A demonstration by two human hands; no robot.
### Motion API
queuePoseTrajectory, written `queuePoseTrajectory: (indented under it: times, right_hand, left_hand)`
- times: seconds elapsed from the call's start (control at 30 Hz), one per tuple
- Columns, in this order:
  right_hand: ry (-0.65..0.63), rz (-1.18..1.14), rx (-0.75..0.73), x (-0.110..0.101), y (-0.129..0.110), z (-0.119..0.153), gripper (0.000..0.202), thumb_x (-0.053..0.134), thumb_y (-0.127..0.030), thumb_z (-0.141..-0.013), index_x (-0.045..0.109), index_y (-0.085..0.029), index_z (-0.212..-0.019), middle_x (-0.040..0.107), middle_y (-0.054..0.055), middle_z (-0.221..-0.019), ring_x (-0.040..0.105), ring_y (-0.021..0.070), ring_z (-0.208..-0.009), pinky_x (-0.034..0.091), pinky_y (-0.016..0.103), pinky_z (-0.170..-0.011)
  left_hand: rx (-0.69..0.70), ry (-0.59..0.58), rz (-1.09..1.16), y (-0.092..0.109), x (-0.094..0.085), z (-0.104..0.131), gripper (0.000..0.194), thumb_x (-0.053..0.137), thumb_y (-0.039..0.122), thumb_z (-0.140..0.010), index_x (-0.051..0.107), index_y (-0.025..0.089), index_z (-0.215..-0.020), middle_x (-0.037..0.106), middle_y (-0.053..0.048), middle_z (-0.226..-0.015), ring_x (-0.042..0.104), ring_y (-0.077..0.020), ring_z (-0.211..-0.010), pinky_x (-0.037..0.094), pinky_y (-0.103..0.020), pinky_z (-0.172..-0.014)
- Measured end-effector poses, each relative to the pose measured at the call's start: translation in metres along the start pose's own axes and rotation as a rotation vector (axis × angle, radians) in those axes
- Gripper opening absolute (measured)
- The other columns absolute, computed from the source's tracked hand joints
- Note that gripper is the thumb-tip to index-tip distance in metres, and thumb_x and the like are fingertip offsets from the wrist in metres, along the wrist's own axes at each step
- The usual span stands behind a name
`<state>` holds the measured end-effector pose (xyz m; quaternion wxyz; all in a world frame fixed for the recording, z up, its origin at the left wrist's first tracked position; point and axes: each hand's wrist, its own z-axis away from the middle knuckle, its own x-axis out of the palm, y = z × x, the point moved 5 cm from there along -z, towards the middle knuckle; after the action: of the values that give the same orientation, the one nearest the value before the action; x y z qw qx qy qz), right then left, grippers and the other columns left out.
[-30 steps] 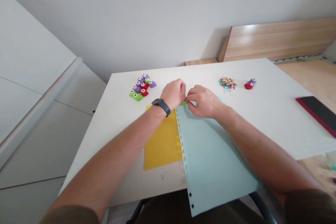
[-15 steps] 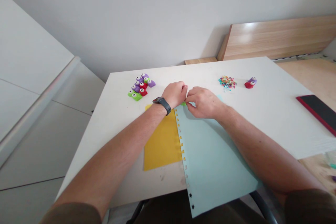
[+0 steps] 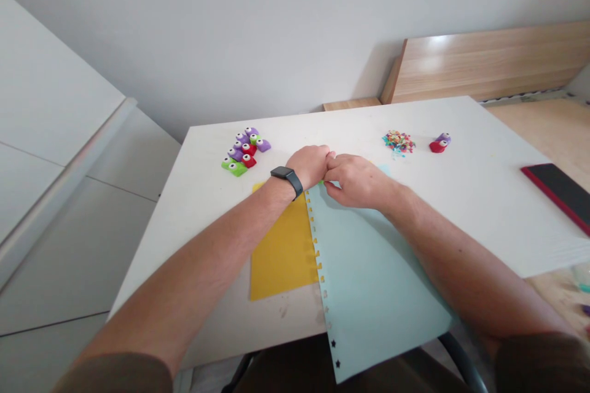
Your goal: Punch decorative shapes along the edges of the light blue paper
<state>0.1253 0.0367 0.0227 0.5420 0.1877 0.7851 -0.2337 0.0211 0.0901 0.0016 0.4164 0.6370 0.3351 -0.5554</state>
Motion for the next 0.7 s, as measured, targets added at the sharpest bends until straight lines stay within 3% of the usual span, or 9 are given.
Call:
queuePoseTrajectory:
  times: [0.7]
  right_hand:
    - [-0.033, 0.043, 0.007, 0.0021, -0.0006, -0.0049, 0.024, 0.057, -0.012, -0.084, 0.074, -0.015, -0.068, 0.071, 0.012, -0.079, 0.062, 0.0217, -0.076, 0.048, 0.034, -0.078]
  left_hand:
    - [0.062, -0.083, 0.027, -0.0016, 0.0062, -0.0001, 0.033, 0.039, 0.032, -0.106, 0.068, 0.018, -0.108, 0.077, -0.013, -0.099, 0.073, -0.0271, -0.093, 0.045, -0.034, -0.075]
